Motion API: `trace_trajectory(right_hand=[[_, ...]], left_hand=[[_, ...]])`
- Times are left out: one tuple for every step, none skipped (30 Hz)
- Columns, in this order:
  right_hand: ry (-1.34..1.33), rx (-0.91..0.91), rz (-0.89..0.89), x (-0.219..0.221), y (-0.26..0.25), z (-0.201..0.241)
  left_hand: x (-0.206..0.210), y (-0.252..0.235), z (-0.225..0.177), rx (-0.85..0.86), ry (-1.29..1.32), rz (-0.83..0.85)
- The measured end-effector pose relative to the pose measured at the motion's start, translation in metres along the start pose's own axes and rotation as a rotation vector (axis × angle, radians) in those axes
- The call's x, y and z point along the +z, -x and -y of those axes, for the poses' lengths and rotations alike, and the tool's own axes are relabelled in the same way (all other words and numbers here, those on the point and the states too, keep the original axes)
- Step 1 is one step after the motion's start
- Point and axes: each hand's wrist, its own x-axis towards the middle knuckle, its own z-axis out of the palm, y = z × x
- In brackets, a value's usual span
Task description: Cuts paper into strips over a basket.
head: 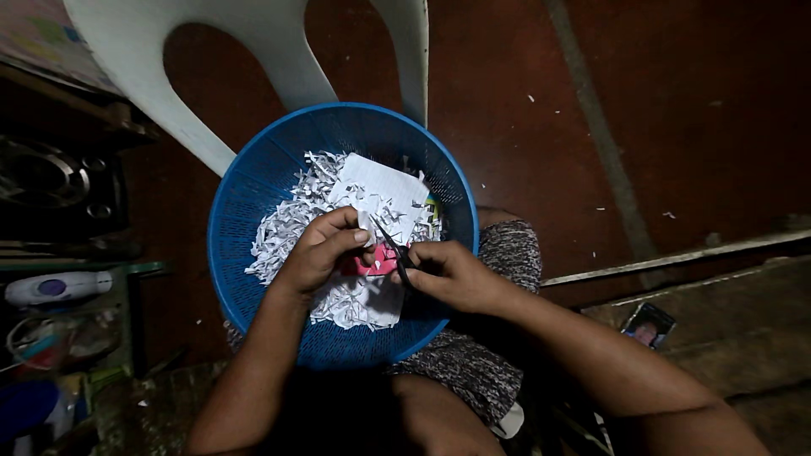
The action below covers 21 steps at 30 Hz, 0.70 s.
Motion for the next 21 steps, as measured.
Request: trace_trajectory(right_hand=[[0.002, 0.009, 0.002, -0.0002, 0.0002, 0.0013], [0.007, 0.022, 0.007, -0.0006, 0.0004, 0.0027], [0.016, 0.037, 0.013, -0.0009, 0.0005, 0.0041], [0.024, 0.048, 0.022, -0.0011, 0.0005, 0.0047], [0.031, 0.055, 0.031, -0.0012, 0.0005, 0.0048], [0.036, 0.063, 0.04, -0.0013, 0.0004, 0.0048], [0.041, 0.071, 0.05, -0.0014, 0.0001, 0.0049], [0.045, 0.081, 0.063, -0.0017, -0.0002, 0.0051], [0.05, 0.088, 0.074, -0.0021, -0.0002, 0.0056], [0.056, 0.093, 0.083, -0.0025, -0.0001, 0.0066], [0.061, 0.094, 0.09, -0.0027, 0.0, 0.0073], [0.066, 0.09, 0.095, -0.0027, 0.0, 0.0075], [0.068, 0.086, 0.093, -0.0025, -0.0002, 0.0069], [0.066, 0.083, 0.086, -0.0024, -0.0002, 0.0062], [0.063, 0.082, 0.078, -0.0022, -0.0002, 0.0053], [0.058, 0.082, 0.069, -0.0018, -0.0002, 0.0042], [0.054, 0.079, 0.061, -0.0016, -0.0004, 0.0033], [0.049, 0.077, 0.053, -0.0015, -0.0005, 0.0028], [0.046, 0.078, 0.047, -0.0017, -0.0005, 0.003], [0.045, 0.076, 0.044, -0.0018, -0.0005, 0.0032], [0.045, 0.073, 0.042, -0.0018, -0.0005, 0.0036]], left_hand=[[-0.0014, 0.0003, -0.0001, 0.009, 0.007, -0.019], [-0.0027, 0.0002, 0.0002, 0.019, 0.01, -0.033], [-0.0038, 0.0001, 0.0004, 0.03, 0.014, -0.037], [-0.0044, 0.0, 0.0004, 0.042, 0.016, -0.035], [-0.004, 0.0002, 0.0001, 0.051, 0.008, -0.035], [-0.0035, 0.0002, 0.0, 0.058, -0.01, -0.034], [-0.0031, 0.0002, 0.0, 0.061, -0.027, -0.025], [-0.0024, 0.0001, 0.0, 0.059, -0.048, -0.02], [-0.0019, 0.0001, 0.0002, 0.058, -0.069, -0.014], [-0.0021, 0.0002, 0.0006, 0.057, -0.084, -0.007], [-0.0023, 0.0004, 0.0006, 0.055, -0.094, -0.003], [-0.0026, 0.0007, 0.0009, 0.054, -0.096, -0.001], [-0.0028, 0.0007, 0.0014, 0.054, -0.094, -0.002], [-0.0027, 0.0006, 0.0017, 0.052, -0.092, -0.009], [-0.0027, 0.0005, 0.0017, 0.049, -0.089, -0.019], [-0.0025, 0.0004, 0.0017, 0.047, -0.088, -0.03], [-0.0018, 0.0002, 0.0014, 0.046, -0.086, -0.045], [-0.0007, 0.0001, 0.0007, 0.049, -0.079, -0.061], [0.0006, 0.0, -0.0003, 0.052, -0.074, -0.072], [0.0019, -0.0001, -0.0011, 0.053, -0.067, -0.08], [0.0029, -0.0002, -0.0015, 0.053, -0.058, -0.084]])
